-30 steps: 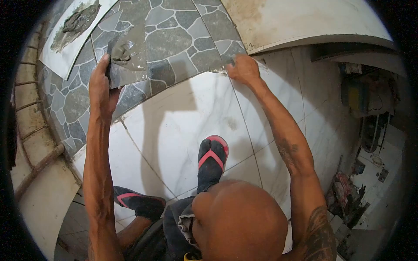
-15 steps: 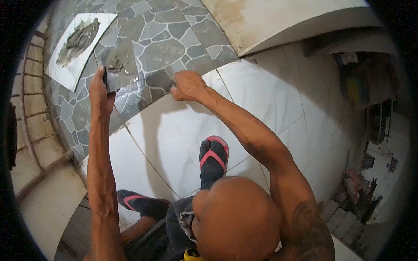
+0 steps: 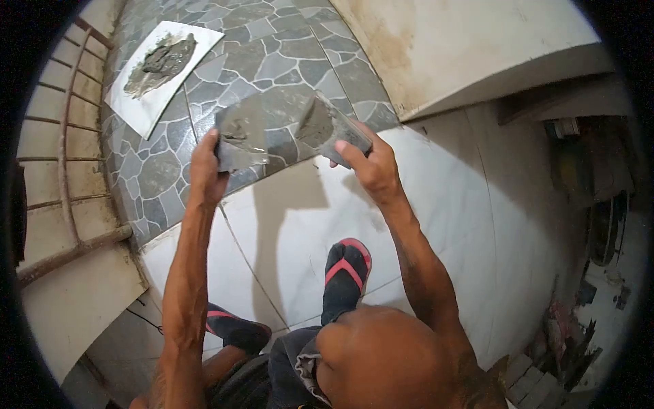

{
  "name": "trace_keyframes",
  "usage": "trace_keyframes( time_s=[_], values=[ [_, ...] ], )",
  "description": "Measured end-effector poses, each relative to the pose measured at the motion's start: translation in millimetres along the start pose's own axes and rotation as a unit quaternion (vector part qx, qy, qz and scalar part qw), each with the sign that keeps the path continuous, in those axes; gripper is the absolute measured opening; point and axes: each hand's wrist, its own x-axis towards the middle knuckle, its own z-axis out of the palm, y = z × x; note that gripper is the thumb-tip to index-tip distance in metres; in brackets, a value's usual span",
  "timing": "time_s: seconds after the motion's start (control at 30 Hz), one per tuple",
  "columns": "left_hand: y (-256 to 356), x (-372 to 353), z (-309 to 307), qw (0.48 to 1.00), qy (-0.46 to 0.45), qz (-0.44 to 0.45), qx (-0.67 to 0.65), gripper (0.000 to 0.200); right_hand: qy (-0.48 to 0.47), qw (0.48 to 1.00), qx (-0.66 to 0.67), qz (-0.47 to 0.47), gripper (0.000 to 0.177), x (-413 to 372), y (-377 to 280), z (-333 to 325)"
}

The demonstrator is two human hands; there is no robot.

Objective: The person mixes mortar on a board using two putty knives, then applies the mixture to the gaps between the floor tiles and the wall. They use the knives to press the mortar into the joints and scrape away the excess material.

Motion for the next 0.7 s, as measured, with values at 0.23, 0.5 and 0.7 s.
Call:
trace_keyframes(
  time_s=[0.23, 0.5, 0.7],
  values=[
    [19.6, -16.0, 62.7, 0.998, -0.014, -0.017, -0.052, 0.029, 0.045, 0.936, -0.244, -0.249, 0.046, -8.2, -18.4, 25.1],
    [34.7, -23.6, 80.5, 0.998, -0.045, 0.010, -0.041, 0.031, 0.006, 0.811, -0.382, -0.444, 0.066, -2.8, -10.1, 37.3],
    [35.7, -24.7, 80.2, 0.996, -0.057, 0.048, -0.038, 0.034, -0.008, 0.784, -0.441, -0.437, 0.079, -6.4, -2.5, 22.9]
  ],
)
